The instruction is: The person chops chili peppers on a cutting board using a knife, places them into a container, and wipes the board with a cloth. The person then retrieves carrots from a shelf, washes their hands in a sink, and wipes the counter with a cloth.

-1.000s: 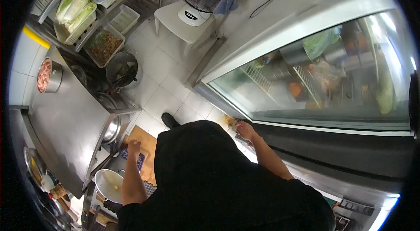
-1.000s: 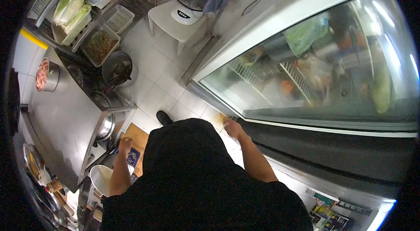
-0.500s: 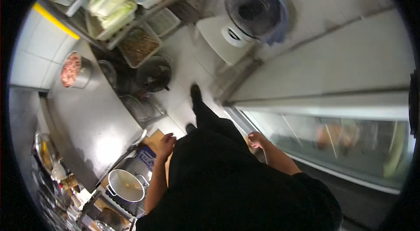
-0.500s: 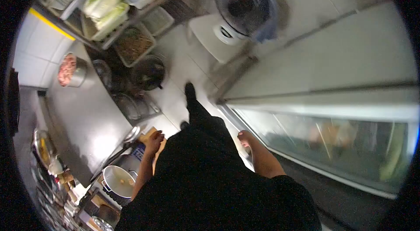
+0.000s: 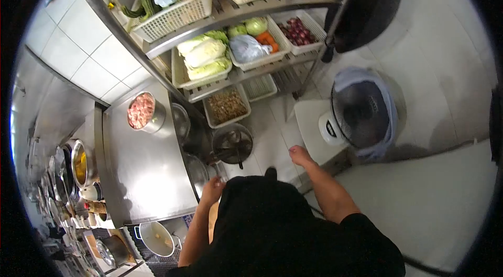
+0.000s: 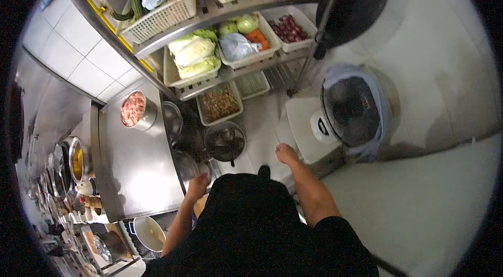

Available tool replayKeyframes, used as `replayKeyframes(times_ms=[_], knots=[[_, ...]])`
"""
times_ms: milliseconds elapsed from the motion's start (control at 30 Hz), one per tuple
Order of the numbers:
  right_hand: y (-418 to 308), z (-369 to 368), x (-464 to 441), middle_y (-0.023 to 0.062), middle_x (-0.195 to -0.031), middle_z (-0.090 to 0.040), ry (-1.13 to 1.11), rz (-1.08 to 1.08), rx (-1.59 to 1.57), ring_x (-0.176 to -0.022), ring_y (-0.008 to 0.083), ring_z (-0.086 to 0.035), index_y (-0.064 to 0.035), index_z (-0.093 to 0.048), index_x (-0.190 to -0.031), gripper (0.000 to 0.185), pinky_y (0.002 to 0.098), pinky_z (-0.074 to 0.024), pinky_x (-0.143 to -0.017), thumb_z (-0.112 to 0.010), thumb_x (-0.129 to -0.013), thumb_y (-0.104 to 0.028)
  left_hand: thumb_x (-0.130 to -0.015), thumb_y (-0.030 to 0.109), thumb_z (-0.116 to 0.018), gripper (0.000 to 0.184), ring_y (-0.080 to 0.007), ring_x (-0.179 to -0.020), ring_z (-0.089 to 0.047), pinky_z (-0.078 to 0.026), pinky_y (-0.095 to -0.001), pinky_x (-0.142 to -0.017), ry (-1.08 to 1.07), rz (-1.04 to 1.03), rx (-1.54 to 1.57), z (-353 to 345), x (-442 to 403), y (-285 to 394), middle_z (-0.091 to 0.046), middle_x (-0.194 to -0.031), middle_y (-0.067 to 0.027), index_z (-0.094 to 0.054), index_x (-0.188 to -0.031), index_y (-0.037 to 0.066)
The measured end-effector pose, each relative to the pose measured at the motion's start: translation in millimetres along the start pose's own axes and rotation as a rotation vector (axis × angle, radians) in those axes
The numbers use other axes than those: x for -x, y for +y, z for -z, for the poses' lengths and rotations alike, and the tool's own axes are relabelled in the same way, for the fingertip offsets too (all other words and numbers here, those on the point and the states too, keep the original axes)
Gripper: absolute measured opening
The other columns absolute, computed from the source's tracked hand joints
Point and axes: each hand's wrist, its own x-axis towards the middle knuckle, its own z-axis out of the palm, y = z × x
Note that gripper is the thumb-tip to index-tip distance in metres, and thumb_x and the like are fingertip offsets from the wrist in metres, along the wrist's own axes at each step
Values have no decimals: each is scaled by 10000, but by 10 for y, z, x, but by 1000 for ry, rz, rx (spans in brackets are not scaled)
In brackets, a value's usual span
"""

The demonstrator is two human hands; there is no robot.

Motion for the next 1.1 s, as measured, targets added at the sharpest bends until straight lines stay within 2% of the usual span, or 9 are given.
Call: replayKeyframes(times_ms=[67, 167, 333, 633, 867, 933, 967, 1033, 1100], knots=[[-53, 22, -245, 197, -940, -748, -247, -285, -35, -821, 358, -723, -49, -737, -1038, 269, 481, -554, -800, -585, -931, -243, -910, 422, -707, 576, -411, -1135, -683, -533, -449, -968, -28, 106, -8, -75, 55, -155, -733, -1131, -241, -644, -1312, 14], [327, -306, -442, 144, -654, -688, -503, -71, 178, -558, 282, -665, -27, -703, -776, 286, 460, -550, -617, -533, -919, -206, -906, 430, -737, 543, -360, -1069, -713, -537, -424, -935, -5, 147, 94, -223, 119, -489, -744, -1101, -232, -696, -1240, 5], [-41, -340, -431, 242, -1107, -720, -844, -162, 345, -992, 365, -710, -10, -738, -1077, 385, 479, -559, -883, -521, -942, -298, -900, 348, -771, 533, -240, -967, -714, -549, -370, -868, 25, 288, 366, -68, -97, -384, -753, -1051, -182, -675, -1256, -37], [-1503, 530, -2715, 228, -1247, -660, 15, 211, 80, -1187, 423, -625, -49, -552, -1377, 489, 502, -503, -1011, -643, -927, -217, -906, 300, -750, 466, -293, -1013, -739, -562, -391, -891, 293, 266, 286, 662, -1091, 73, -762, -1046, -199, -686, -1246, -11], [-2724, 1072, -4624, 229, -1583, -397, 300, 136, 397, -1485, 381, -370, -14, -343, -1557, 749, 478, -363, -1195, -657, -913, -234, -908, 258, -699, 399, -285, -920, -728, -561, -388, -822, 583, 500, 333, 293, -989, 60, -760, -1009, -201, -698, -1195, -19], [-2563, 869, -5190, 233, -1626, -316, 74, 65, 516, -1519, 393, -284, -13, -274, -1588, 792, 497, -255, -1239, -630, -932, -277, -916, 240, -661, 366, -261, -808, -704, -544, -392, -713, 643, 693, 530, -261, -803, -79, -753, -902, -183, -708, -1181, -8], [-2487, 843, -5379, 237, -1669, -235, -134, -35, 624, -1553, 405, -199, -12, -204, -1618, 837, 515, -147, -1283, -604, -950, -320, -919, 250, -650, 356, -244, -775, -690, -530, -393, -679, 582, 787, 686, -771, -661, -286, -741, -859, -172, -714, -1152, -12], [-2541, 747, -5395, 230, -1683, -209, -46, -56, 688, -1545, 393, -232, 20, -258, -1594, 736, 539, -166, -1250, -519, -994, -315, -930, 274, -622, 350, -262, -774, -693, -528, -413, -668, 387, 945, 674, -1163, -460, 167, -734, -843, -181, -721, -1094, -19], [-2026, 311, -5917, 200, -1637, -359, 262, -111, 615, -1500, 362, -361, -32, -413, -1555, 638, 518, -308, -1203, -520, -1016, -357, -938, 294, -610, 358, -306, -823, -707, -539, -439, -704, 125, 1001, 412, -1589, -251, 528, -736, -886, -206, -722, -1068, -21]])
